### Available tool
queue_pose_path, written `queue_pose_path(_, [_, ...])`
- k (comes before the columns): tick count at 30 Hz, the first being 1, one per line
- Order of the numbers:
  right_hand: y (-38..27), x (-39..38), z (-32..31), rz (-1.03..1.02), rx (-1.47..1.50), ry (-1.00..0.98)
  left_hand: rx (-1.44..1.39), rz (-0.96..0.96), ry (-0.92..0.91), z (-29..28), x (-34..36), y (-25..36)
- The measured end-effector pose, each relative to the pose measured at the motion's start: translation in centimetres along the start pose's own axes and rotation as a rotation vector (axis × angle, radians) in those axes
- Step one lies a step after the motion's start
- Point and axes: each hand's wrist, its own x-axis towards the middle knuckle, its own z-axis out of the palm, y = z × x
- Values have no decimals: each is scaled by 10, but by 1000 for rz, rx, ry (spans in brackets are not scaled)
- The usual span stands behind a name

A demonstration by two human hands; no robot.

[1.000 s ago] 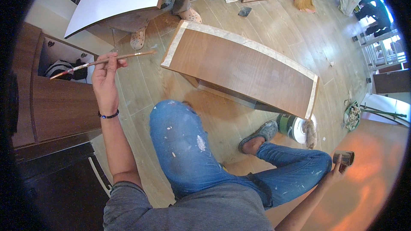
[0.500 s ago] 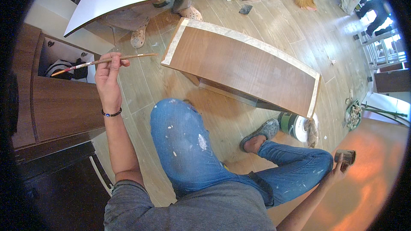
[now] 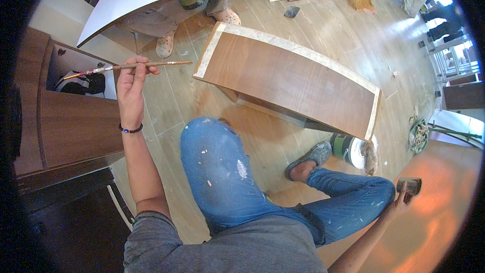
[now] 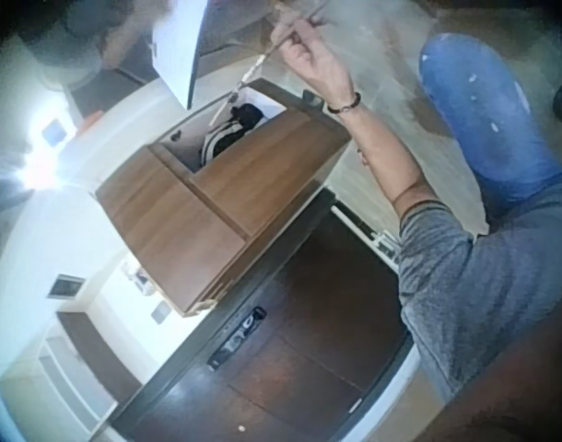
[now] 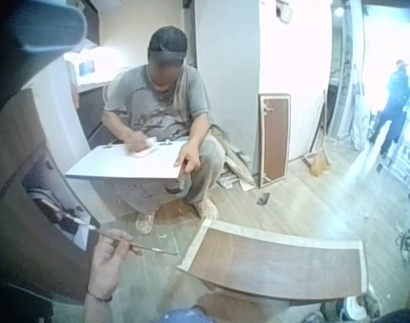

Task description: The person sits on the floor and applies a finish to the edges of a wooden furniture piece using a small brush and a tin of finish. They repeatedly dip the brush into the tin and carefully coat the taped edges of the furniture.

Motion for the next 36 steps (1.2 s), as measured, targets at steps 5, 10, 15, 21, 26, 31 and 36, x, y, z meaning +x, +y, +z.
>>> queue_pose_path(5, [-7, -3, 3, -16, -16, -20, 3, 39, -40, -4, 5, -5])
queue_pose_path(10, [-4, -1, 1, -27, -2, -10, -9, 6, -79, -1, 16, 1])
queue_pose_path(15, [-2, 0, 1, -23, -34, 9, -15, 15, -187, 1, 26, -1])
queue_pose_path(21, [1, 2, 0, -19, -13, 14, -9, 6, -198, 11, 34, -7])
queue_pose_path(26, [5, 5, -4, -35, -53, -18, -14, 11, -199, 16, 41, -10])
queue_pose_path(31, [3, 2, 2, -42, -34, -12, 3, 31, -189, 21, 54, -14])
queue_pose_path(36, [3, 3, -3, -53, -85, -29, -17, 20, -173, 32, 70, -22])
